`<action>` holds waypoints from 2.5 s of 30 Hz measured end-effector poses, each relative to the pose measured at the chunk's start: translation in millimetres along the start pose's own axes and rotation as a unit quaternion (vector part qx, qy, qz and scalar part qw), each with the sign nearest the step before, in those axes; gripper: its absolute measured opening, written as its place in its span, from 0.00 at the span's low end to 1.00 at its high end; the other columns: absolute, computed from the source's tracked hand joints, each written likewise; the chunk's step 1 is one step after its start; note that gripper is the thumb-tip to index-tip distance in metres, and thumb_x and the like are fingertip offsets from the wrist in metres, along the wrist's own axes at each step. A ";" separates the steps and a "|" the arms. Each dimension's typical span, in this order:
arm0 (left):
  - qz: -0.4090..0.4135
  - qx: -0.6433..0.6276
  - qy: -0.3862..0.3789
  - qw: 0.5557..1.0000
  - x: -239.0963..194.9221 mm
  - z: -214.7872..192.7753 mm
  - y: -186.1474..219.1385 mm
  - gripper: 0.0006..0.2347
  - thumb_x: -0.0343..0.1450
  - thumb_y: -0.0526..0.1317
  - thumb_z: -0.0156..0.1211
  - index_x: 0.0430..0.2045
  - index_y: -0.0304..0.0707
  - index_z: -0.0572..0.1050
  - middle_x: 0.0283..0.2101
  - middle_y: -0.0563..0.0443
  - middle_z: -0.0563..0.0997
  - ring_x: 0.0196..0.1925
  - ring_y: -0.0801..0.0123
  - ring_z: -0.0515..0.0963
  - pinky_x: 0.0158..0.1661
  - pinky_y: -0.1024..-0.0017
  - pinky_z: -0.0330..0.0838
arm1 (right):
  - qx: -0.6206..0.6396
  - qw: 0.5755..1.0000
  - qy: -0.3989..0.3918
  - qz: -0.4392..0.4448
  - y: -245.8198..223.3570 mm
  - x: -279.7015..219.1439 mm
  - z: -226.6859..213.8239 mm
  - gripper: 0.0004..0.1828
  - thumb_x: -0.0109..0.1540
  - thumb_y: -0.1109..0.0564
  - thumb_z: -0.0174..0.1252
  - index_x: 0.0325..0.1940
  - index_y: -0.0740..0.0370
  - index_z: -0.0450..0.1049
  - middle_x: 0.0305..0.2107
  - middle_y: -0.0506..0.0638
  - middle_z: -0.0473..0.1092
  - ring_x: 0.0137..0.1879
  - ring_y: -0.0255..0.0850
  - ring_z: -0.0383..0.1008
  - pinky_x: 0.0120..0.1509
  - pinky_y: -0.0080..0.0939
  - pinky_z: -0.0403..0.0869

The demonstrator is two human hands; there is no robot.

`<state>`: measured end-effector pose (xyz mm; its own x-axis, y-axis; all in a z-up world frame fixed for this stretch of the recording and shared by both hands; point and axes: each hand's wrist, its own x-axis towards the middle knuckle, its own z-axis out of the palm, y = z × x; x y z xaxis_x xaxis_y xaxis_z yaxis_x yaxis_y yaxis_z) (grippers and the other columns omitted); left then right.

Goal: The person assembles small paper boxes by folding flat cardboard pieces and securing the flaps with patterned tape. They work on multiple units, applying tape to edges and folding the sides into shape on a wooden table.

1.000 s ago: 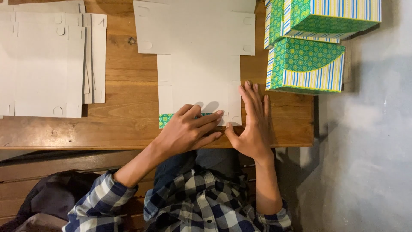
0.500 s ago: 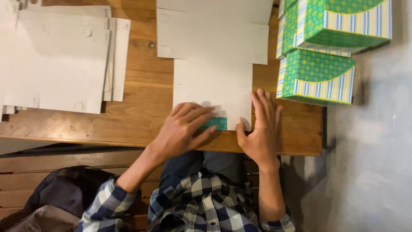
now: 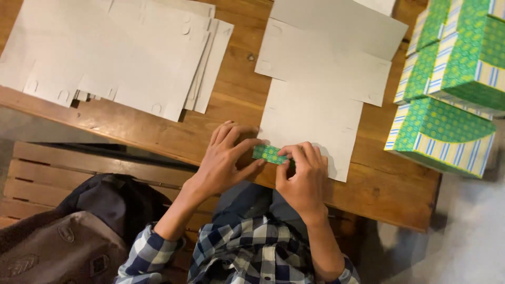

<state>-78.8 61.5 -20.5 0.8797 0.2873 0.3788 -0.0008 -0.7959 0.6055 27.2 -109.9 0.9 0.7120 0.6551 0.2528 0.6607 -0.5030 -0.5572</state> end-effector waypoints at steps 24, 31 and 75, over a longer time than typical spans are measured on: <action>-0.057 -0.092 0.038 0.993 -6.9 -9.3 59.0 0.15 0.68 0.40 0.71 0.46 0.36 0.81 0.33 0.47 0.87 0.53 0.58 0.83 0.70 0.43 0.47 | 0.027 0.999 0.022 -0.001 0.4 3.1 0.6 0.10 0.63 0.59 0.61 0.48 0.54 0.73 0.30 0.44 0.65 0.37 0.44 0.69 0.45 0.44 0.61; -0.017 -0.023 0.014 1.000 -7.6 3.4 55.1 0.15 0.68 0.42 0.70 0.47 0.36 0.82 0.32 0.45 0.87 0.56 0.56 0.81 0.70 0.42 0.48 | 0.103 0.994 0.030 0.034 -1.7 3.2 -8.6 0.12 0.71 0.58 0.48 0.57 0.59 0.72 0.32 0.48 0.69 0.36 0.44 0.70 0.47 0.43 0.64; -0.031 -0.107 -0.303 0.947 83.4 -16.4 -13.5 0.21 0.60 0.45 0.77 0.43 0.40 0.77 0.34 0.56 0.82 0.23 0.67 0.84 0.27 0.68 0.79 | 0.059 0.997 0.040 0.008 -1.5 3.8 -2.4 0.13 0.62 0.59 0.64 0.51 0.54 0.77 0.30 0.42 0.67 0.34 0.41 0.68 0.41 0.41 0.62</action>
<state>-13.2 105.0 14.4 0.9925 -0.0796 -0.0931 0.0203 -0.6429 0.7657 29.4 -108.0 4.6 0.7416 0.5979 0.3041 0.6208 -0.4400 -0.6489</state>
